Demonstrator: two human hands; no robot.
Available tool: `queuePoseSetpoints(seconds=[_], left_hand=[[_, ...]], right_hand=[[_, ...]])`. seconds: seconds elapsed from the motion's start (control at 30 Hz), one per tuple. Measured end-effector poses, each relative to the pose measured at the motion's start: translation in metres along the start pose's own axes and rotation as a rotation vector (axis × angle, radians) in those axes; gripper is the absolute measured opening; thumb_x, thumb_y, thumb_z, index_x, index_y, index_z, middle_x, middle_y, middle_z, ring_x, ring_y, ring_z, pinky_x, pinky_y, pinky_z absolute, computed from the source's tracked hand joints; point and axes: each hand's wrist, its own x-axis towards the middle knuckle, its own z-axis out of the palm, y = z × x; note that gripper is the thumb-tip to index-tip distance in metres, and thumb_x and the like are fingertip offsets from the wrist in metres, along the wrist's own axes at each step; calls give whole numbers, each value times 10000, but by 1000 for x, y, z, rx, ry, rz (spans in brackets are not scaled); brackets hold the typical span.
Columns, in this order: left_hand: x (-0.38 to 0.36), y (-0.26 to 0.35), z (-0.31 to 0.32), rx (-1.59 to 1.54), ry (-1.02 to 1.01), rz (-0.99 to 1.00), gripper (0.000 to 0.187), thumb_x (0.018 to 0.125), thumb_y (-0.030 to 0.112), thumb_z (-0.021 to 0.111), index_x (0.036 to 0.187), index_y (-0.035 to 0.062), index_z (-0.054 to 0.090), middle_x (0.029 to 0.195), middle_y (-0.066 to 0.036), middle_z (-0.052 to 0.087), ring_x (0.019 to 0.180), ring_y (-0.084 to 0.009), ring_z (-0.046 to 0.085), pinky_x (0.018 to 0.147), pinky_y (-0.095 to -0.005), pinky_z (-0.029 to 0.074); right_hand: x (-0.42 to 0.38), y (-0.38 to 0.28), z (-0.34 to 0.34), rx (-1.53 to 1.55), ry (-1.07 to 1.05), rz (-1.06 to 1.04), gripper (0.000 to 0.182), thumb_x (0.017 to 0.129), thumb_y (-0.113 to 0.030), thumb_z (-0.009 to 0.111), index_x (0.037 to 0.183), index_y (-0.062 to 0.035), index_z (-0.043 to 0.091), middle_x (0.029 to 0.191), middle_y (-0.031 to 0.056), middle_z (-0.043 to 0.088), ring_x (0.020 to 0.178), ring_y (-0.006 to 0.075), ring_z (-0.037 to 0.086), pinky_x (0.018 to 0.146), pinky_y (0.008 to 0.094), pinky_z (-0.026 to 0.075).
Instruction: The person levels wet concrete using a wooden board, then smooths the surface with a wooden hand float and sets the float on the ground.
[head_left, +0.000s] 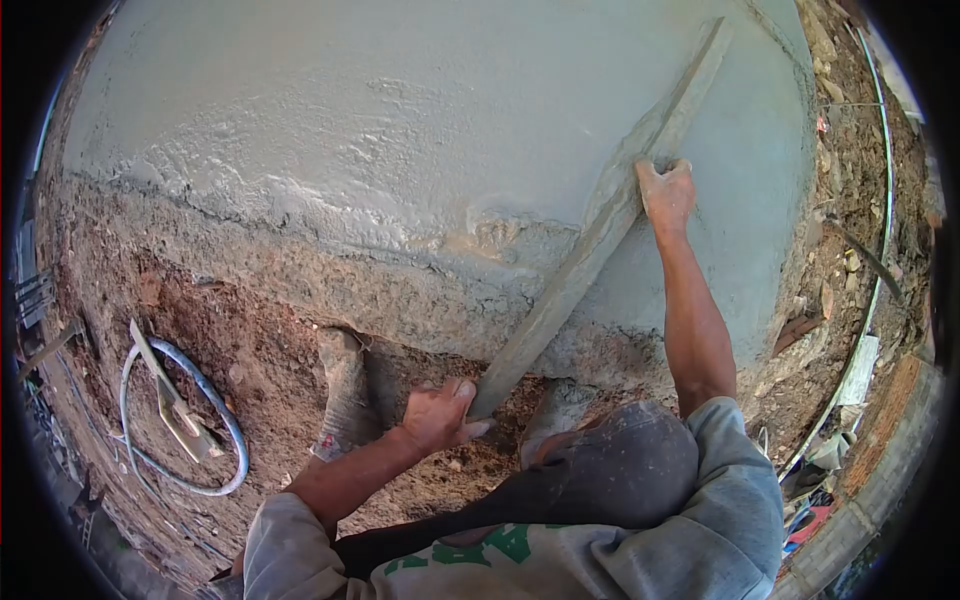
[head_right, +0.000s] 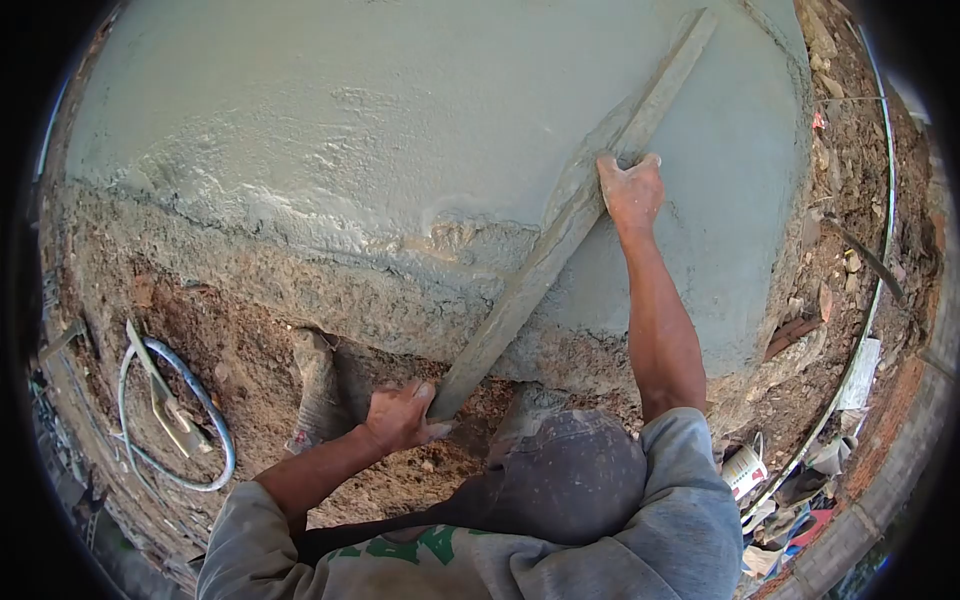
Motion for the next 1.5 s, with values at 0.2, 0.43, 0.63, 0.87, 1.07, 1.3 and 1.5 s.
queuePoseSetpoints(seconds=[0.2,0.43,0.63,0.87,1.07,1.3,1.5], left_hand=[[6,15,10,-89,-68,-79,581,730,568,701,991,61,593,907,-134,620,708,-311,657,565,-422,516],[15,37,23,-209,-85,-166,586,785,583,631,1001,40,583,914,-156,632,755,-330,664,600,-467,510],[24,40,28,-313,-108,-186,535,829,538,595,990,28,586,901,-176,654,769,-336,673,609,-457,515],[48,59,29,-430,-49,-183,446,882,459,550,954,20,589,832,-185,669,715,-347,676,595,-454,526],[75,74,33,-468,36,-224,404,896,428,539,925,31,606,773,-183,675,719,-361,675,630,-473,527],[103,81,24,-554,98,-262,379,930,390,487,927,39,627,783,-205,677,748,-386,672,705,-508,517],[125,89,29,-698,116,-300,383,939,359,464,922,15,629,834,-231,670,798,-414,656,745,-513,510]], right_hand=[[10,-42,24,-19,-112,-129,551,687,-392,685,946,63,513,890,297,645,866,435,640,804,460,501],[7,-116,54,-33,-265,-335,567,690,-410,682,958,61,515,874,287,655,858,436,647,791,462,510],[-15,-177,87,-7,-337,-556,543,694,-402,680,937,63,539,829,252,646,796,388,644,723,432,501],[-66,-249,105,-11,-573,-733,473,696,-367,695,884,29,517,776,231,644,772,396,644,728,465,505],[-112,-284,122,2,-665,-967,482,708,-372,688,924,35,546,781,224,650,777,399,647,727,480,510],[-160,-299,138,34,-715,-1182,459,702,-329,686,965,22,550,728,218,631,745,395,640,708,477,500],[-174,-306,131,-25,-788,-1222,567,704,-316,691,1116,50,557,753,227,646,778,388,655,747,474,515]])
